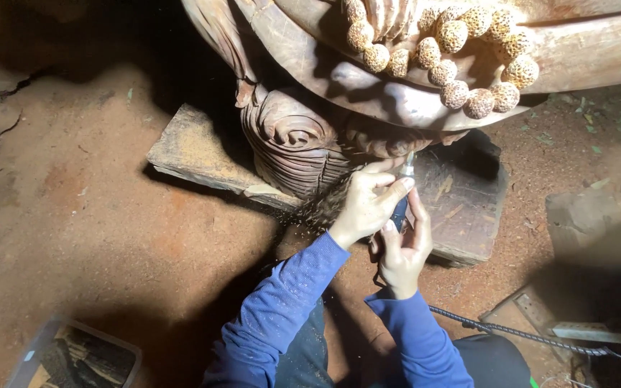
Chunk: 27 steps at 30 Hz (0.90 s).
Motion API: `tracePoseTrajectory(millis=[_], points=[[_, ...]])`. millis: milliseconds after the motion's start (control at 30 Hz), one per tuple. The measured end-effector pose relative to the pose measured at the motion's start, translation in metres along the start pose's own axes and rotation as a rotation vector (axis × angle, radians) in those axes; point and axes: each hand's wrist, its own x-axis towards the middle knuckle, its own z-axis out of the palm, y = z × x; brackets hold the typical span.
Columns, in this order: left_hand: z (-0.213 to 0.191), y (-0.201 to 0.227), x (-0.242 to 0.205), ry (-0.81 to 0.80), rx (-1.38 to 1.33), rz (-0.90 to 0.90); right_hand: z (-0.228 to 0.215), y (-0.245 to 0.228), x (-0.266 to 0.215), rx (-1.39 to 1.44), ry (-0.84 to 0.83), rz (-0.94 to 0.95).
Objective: Using a handheld rotary tool to carve intricate details and textures into a large wooden statue.
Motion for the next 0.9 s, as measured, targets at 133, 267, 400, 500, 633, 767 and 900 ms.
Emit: tracePoseTrajectory(millis=[133,267,400,500,633,767,900], points=[[-0.011,-0.007,-0.002,-0.013,0.059,0.033,0.014,0.015,-0.009,0.077,0.023,0.007],[-0.020,-0.033,-0.028,-0.077,0.017,-0.068,0.029,0.010,-0.018,0.135,0.060,0.003],[-0.036,0.028,-0.023,-0.150,-0.055,-0.107,0.009,0.036,-0.037,-0.195,0.105,-0.068],[-0.035,-0.015,-0.027,-0.161,-0.124,-0.079,0.012,0.022,-0.039,-0.006,0.028,0.030],[-0.025,-0.015,-0.023,-0.185,-0.195,-0.096,-0.007,-0.004,-0.019,-0.066,0.012,0.003],[-0.012,-0.007,-0.010,-0.177,-0.221,-0.045,-0.013,-0.020,0.001,-0.157,-0.022,-0.058],[-0.004,-0.004,-0.001,-0.153,-0.179,-0.044,-0.026,-0.020,0.016,-0.137,-0.077,-0.061]])
